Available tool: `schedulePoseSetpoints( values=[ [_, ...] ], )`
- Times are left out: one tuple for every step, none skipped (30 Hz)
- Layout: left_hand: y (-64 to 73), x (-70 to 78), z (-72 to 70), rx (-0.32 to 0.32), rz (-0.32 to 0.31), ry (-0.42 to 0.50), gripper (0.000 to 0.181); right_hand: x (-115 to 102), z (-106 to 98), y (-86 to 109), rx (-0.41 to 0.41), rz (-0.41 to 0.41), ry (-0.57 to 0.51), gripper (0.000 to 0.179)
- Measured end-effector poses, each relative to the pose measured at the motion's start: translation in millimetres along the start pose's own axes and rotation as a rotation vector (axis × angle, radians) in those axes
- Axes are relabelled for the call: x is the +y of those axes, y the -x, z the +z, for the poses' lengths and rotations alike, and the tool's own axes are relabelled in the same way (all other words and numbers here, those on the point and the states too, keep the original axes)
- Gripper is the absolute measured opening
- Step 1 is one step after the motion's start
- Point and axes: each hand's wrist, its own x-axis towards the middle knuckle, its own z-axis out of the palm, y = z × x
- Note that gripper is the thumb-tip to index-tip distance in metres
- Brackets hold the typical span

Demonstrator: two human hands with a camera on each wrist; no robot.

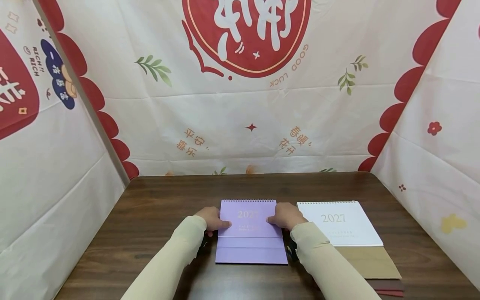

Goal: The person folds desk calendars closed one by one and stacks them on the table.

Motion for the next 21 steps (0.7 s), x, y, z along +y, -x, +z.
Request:
schedulePoseSetpoints(
  values=[
    [-0.2, -0.6, 0.2, -0.001, 0.000, -0.002, 0.039, -0.3, 0.1, 0.3, 0.002, -0.002, 0.001, 0.032],
    [-0.4, -1.2, 0.1, -0.002, 0.002, -0.003, 0.039, -0.1, 0.6, 0.5, 0.006, -0.003, 0.001, 0.033],
    [-0.6, -1.9, -0.1, -0.002, 0.003, -0.004, 0.040, -0.1, 0.8, 1.0, 0.009, -0.005, -0.003, 0.033],
    [-0.8, -2.6, -0.3, -0.002, 0.004, -0.005, 0.040, 0.2, 1.2, 1.5, 0.013, -0.007, -0.006, 0.034],
    [-0.8, -3.3, -0.5, -0.001, 0.009, -0.008, 0.040, 0.4, 1.6, 1.7, 0.015, -0.007, -0.012, 0.034],
    [-0.7, -3.8, -0.8, 0.000, 0.012, -0.012, 0.040, 0.8, 2.0, 2.0, 0.018, -0.006, -0.018, 0.035],
    [-0.7, -4.4, -1.1, 0.002, 0.016, -0.014, 0.040, 1.4, 2.6, 1.8, 0.021, -0.003, -0.025, 0.036],
    [-0.9, -5.1, -1.0, 0.005, 0.024, -0.020, 0.040, 2.2, 3.3, 1.6, 0.026, -0.002, -0.031, 0.037],
    [-0.5, -5.5, -0.9, 0.008, 0.031, -0.019, 0.041, 2.9, 3.8, 1.3, 0.027, 0.001, -0.036, 0.037],
    [0.1, -5.9, -0.8, 0.010, 0.035, -0.018, 0.041, 3.7, 4.4, 0.7, 0.030, 0.004, -0.039, 0.037],
    [0.5, -6.5, -0.3, 0.016, 0.041, -0.016, 0.041, 4.4, 4.9, 0.1, 0.032, 0.006, -0.041, 0.038],
    [1.0, -6.8, 0.1, 0.021, 0.045, -0.011, 0.041, 5.2, 5.5, -0.4, 0.034, 0.006, -0.045, 0.038],
    [1.7, -7.3, 0.4, 0.027, 0.047, -0.006, 0.041, 6.0, 5.8, -0.9, 0.038, 0.004, -0.049, 0.037],
    [2.5, -7.5, 0.6, 0.035, 0.048, -0.002, 0.041, 6.4, 6.0, -1.2, 0.038, 0.000, -0.054, 0.038],
    [3.5, -7.6, 0.8, 0.044, 0.047, 0.005, 0.041, 6.7, 5.9, -1.3, 0.037, -0.004, -0.062, 0.038],
    [4.4, -7.3, 0.9, 0.054, 0.038, 0.009, 0.041, 6.9, 5.4, -1.3, 0.036, -0.013, -0.068, 0.038],
    [5.2, -6.5, 1.4, 0.069, 0.031, 0.004, 0.041, 6.9, 4.6, -0.7, 0.033, -0.017, -0.081, 0.039],
    [6.6, -4.5, 1.4, 0.081, 0.019, 0.005, 0.042, 6.9, 3.5, 0.0, 0.030, -0.017, -0.097, 0.039],
    [9.2, -1.1, 1.0, 0.103, 0.012, -0.003, 0.044, 6.8, 2.0, 0.9, 0.031, -0.017, -0.111, 0.039],
    [11.5, 3.2, 1.1, 0.134, 0.004, -0.019, 0.047, 6.7, 0.3, 1.7, 0.036, -0.015, -0.117, 0.039],
    [14.1, 8.0, 1.6, 0.171, 0.000, -0.039, 0.051, 6.6, -1.6, 2.6, 0.047, -0.019, -0.120, 0.038]
  ],
)
